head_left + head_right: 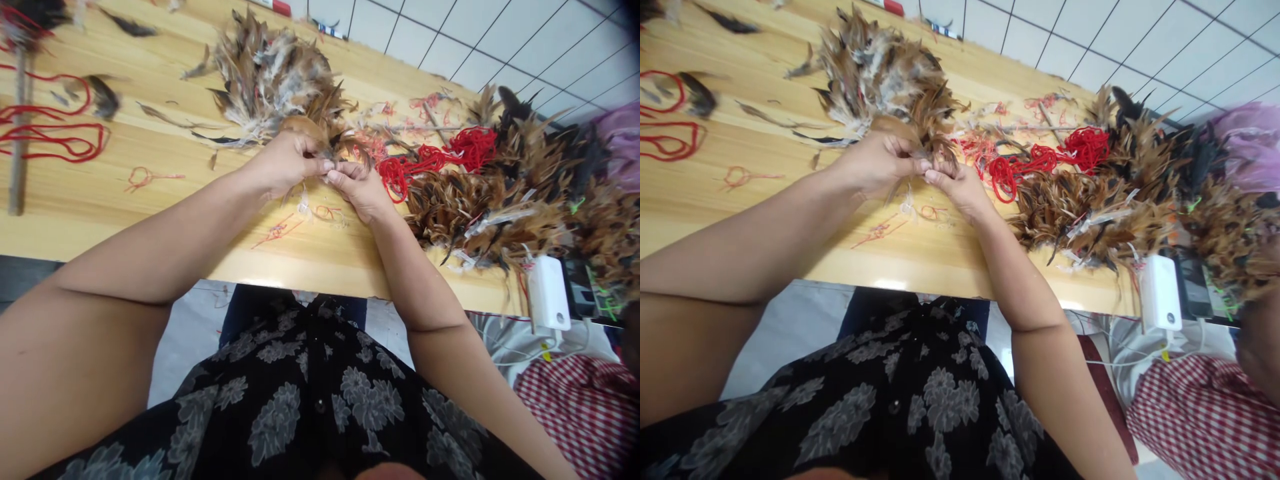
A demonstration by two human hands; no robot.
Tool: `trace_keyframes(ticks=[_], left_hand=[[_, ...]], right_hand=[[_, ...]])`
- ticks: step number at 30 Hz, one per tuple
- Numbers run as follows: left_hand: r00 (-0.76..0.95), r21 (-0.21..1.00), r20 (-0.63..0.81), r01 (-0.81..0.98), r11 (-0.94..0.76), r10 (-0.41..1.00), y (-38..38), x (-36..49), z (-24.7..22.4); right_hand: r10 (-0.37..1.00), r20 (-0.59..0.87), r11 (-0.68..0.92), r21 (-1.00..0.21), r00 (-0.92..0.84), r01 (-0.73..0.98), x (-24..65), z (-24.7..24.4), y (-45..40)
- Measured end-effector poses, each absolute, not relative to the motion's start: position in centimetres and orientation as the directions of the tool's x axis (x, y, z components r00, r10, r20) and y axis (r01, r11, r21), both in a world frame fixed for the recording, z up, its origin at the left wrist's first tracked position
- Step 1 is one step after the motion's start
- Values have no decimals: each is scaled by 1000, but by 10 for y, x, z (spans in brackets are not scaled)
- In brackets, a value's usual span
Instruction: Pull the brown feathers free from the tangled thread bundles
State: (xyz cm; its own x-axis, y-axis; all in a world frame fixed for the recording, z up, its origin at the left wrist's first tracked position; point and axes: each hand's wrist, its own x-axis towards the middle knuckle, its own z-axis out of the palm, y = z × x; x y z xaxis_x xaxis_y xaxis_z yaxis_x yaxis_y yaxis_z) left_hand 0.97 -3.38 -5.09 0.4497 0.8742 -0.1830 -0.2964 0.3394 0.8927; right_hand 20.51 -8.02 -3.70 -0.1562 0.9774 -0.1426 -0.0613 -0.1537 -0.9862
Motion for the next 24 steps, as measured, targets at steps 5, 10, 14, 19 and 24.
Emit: trace_keyframes(ticks=[5, 10, 14, 19, 24], left_hand=[[452, 961, -61, -215, 175, 890, -43, 13, -34], [315, 996, 35, -94, -5, 948, -35, -1, -18], [219, 972, 163, 134, -195, 962, -26, -6, -19], [270, 943, 220, 186, -275, 937, -20, -10, -38], [337, 928, 231, 206, -311, 913, -11, -27, -41]], right_hand=[[983, -143, -150, -987, -119, -52, 206, -43, -79], [988, -141, -144, -988, -60, -58, 221, -58, -68], [990, -142, -141, -988, 15, -62, 234, -66, -57], [982, -175, -164, -977, 70, -136, 234, -61, -56], [976, -193, -171, -967, 102, -187, 226, -57, -58]])
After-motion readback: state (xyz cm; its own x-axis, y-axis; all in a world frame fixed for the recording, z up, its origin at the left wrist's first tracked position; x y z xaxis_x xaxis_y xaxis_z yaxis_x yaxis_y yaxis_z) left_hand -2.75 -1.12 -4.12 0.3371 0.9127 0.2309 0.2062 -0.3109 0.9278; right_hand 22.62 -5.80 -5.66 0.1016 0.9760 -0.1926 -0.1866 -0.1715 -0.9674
